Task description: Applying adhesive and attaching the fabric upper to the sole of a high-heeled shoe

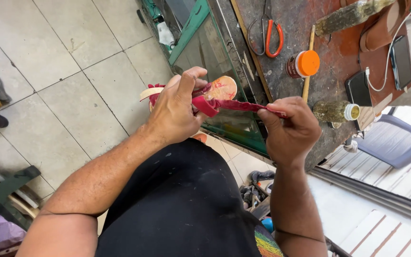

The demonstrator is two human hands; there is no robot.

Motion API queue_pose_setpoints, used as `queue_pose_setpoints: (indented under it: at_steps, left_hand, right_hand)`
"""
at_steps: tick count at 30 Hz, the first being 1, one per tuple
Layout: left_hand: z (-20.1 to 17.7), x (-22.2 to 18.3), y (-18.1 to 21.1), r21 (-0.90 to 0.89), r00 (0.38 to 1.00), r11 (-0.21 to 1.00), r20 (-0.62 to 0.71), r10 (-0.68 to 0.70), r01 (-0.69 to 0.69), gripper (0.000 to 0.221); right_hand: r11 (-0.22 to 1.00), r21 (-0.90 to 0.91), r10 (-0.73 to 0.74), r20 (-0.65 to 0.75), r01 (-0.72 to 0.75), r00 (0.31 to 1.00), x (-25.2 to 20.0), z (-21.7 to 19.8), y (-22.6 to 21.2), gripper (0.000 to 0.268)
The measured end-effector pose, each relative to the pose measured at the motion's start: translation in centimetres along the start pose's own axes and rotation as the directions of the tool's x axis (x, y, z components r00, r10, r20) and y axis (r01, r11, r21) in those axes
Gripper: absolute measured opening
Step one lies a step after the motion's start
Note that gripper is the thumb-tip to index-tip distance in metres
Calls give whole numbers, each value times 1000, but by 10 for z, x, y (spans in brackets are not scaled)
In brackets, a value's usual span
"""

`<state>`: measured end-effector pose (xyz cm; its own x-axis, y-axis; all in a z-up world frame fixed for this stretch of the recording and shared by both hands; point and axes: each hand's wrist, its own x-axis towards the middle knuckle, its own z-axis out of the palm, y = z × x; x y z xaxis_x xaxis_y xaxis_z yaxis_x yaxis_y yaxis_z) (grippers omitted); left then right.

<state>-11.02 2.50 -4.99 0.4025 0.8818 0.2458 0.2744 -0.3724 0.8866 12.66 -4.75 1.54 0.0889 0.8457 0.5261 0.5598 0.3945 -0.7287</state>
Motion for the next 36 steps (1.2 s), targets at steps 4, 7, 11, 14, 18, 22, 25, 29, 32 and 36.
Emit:
queue_pose_setpoints:
  at_steps: [4, 7, 11, 14, 18, 22, 25, 29, 32, 36]
  left_hand:
    - [-5, -1, -1, -44, 997, 999, 70, -12, 15, 80]
    - [-13, 0, 0, -69, 990, 997, 138, -14, 24, 84]
    - [-18, 0, -2, -146, 977, 987, 211, -27, 59, 89]
    - [-21, -2, -2, -190, 963, 976, 266, -53, 106, 90]
    - [-22, -4, -1, -193, 928, 962, 355, -114, 192, 92]
    - [-14, -10, 0, -294, 922, 931, 374, -97, 217, 92]
    - [-9, -13, 0, -339, 899, 905, 427, -94, 255, 92]
    - [-1, -17, -1, -453, 844, 807, 527, -99, 378, 96]
    - [8, -18, -8, -571, 830, 707, 557, -40, 417, 95]
    - [10, -20, -10, -681, 833, 596, 553, 36, 427, 94]
  right_hand:
    - [999, 12, 35, 16, -36, 999, 9, -3, 1, 18]
    - [996, 53, 75, 51, -78, 996, 12, -5, 7, 18]
    - [977, 76, 193, 75, -199, 978, 13, -8, 17, 16]
    - [959, 111, 251, 100, -261, 963, 12, -10, 23, 14]
    - [930, 156, 316, 119, -332, 941, 9, -12, 26, 15]
    - [900, 178, 369, 178, -398, 912, 8, -15, 28, 14]
    - [876, 232, 386, 188, -423, 903, 8, -17, 31, 14]
    - [839, 258, 432, 221, -479, 875, 7, -24, 27, 14]
    - [799, 296, 468, 238, -523, 851, 6, -28, 32, 14]
    - [731, 358, 516, 266, -581, 814, -6, -32, 46, 16]
